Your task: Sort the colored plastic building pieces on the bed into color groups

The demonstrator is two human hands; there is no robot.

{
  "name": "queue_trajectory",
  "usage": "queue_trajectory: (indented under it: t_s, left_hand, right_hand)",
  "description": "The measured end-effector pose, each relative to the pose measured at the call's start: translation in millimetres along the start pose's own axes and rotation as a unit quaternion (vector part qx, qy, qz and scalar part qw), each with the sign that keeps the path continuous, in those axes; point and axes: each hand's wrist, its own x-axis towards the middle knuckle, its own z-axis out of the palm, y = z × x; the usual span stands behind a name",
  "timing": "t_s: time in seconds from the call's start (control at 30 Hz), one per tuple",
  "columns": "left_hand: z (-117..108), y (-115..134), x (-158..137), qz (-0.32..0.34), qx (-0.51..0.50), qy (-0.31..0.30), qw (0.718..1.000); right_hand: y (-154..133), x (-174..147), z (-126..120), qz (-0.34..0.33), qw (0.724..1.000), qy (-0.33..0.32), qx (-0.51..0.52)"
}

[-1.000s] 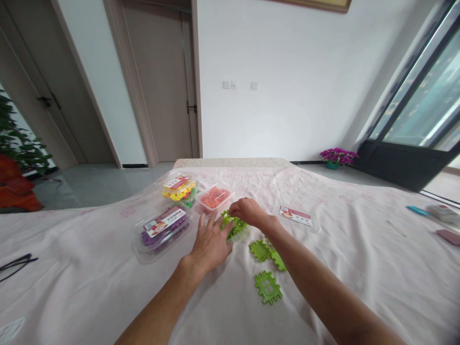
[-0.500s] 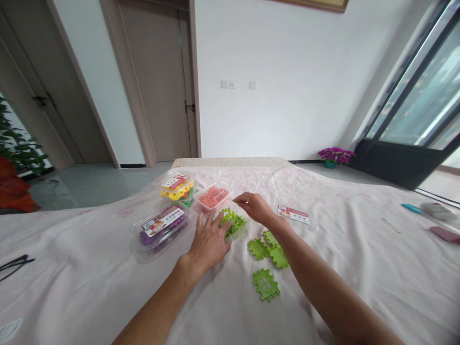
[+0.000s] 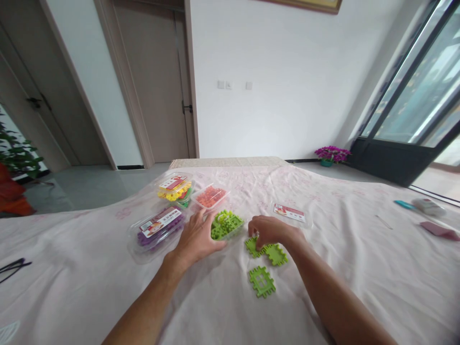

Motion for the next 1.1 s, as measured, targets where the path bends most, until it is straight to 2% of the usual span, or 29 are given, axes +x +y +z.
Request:
queue_trajectory:
  t_s: [0.1, 0.23, 0.37, 0.5, 0.57, 0.67, 0.73, 0.87, 1.0, 1.1]
  left_hand:
    - [3, -7, -1, -0.005, -0.029, -0.014, 0.999]
    - [9, -13, 1, 0.006, -0.057, -0.005, 0.998]
    - [14, -16, 4, 0.004, -0.068, -0.005, 0.998]
    - [18, -15, 6, 0.007, -0.067, -0.005, 0.998]
    - [19, -15, 5, 0.012, -0.068, -0.007, 0.998]
    - [18, -14, 4, 0.017, -0.067, -0.005, 0.998]
    - [17, -14, 4, 0.019, -0.069, -0.005, 0.997]
    - [16, -14, 4, 0.011, -0.077, -0.019, 0.997]
    - [16, -12, 4, 0.006, -0.07, -0.028, 0.997]
    - [16, -12, 4, 0.005, -0.061, -0.029, 0.998]
  right_hand:
    - [-1, 2, 0, 0.01, 1.0, 0.003, 0.008]
    - [6, -10, -18, 0.042, 0.994, 0.014, 0.096]
    - [7, -23, -39, 0.031, 0.976, 0.098, 0.194]
    - [-8, -18, -39, 0.015, 0.936, 0.225, 0.27]
    - [-18, -10, -33, 0.009, 0.93, 0.27, 0.249]
    - [-27, 0, -24, 0.013, 0.932, 0.324, 0.164]
    - [-28, 2, -20, -0.004, 0.94, 0.318, 0.121]
    - [-21, -1, -21, -0.055, 0.964, 0.247, 0.084]
    - [-25, -4, -24, -0.053, 0.962, 0.26, 0.065]
    - [-35, -2, -23, -0.101, 0.963, 0.248, 0.042]
